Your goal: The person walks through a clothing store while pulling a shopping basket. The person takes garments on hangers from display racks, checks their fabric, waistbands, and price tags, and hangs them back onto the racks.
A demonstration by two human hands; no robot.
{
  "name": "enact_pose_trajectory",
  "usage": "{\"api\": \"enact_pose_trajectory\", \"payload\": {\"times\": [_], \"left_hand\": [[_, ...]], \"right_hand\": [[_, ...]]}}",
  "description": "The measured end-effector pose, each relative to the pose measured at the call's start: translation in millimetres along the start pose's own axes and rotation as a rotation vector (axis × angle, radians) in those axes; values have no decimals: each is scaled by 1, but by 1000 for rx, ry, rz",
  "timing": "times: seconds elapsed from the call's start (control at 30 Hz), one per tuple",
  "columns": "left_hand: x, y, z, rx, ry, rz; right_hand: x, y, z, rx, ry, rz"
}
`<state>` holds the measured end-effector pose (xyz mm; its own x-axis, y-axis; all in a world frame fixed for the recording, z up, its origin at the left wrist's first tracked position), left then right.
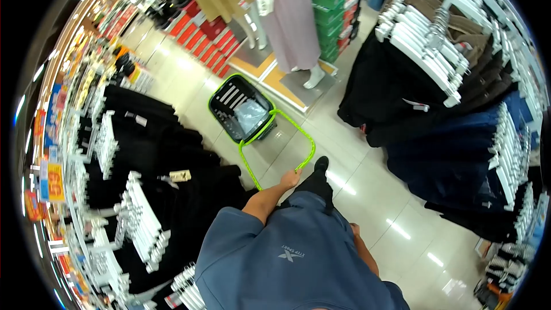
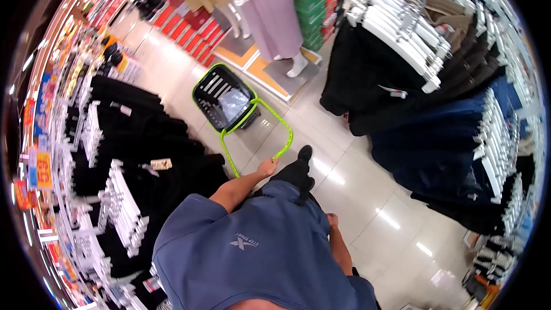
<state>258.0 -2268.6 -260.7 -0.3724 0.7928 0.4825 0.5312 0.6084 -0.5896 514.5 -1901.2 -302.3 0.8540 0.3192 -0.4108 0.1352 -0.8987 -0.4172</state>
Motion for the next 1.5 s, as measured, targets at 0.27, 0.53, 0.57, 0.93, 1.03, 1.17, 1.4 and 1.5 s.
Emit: {"api": "enact_pose_trajectory", "payload": {"times": [0.27, 0.53, 0.57, 0.93, 1.03, 1.17, 1.4, 1.5], "left_hand": [[11, -13, -32, 169, 39, 29], [116, -90, -19, 449, -12, -130], [120, -89, -10, 389, 19, -249], [136, -75, 9, -192, 524, -810], [141, -127, -2, -121, 529, -920], [139, -166, 5, -84, 553, -903], [99, -232, 2, 292, 615, -639], [74, -238, 5, 335, 520, -565]], "right_hand": [[-1, -27, -2, -95, 124, 324], [-53, -59, 18, -155, 194, 377], [-61, -60, 24, -158, 176, 368], [-237, -16, 48, -269, 90, 262], [-337, 11, 57, -345, -56, 207], [-470, 59, 54, -415, -198, 289], [-601, 111, 72, -186, -276, 935], [-633, 113, 37, 24, -442, 729]]}}
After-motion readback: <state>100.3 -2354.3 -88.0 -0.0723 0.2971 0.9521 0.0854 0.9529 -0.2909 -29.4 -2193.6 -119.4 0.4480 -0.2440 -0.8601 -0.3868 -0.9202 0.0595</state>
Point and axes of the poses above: each hand's wrist, its own z-axis towards the middle knuckle, its own y-axis out of the palm, x = y × z, the point moved 8 cm from there along z, towards the middle knuckle, and after that the axes turned 5 degrees about y, right-handed, at the moved point
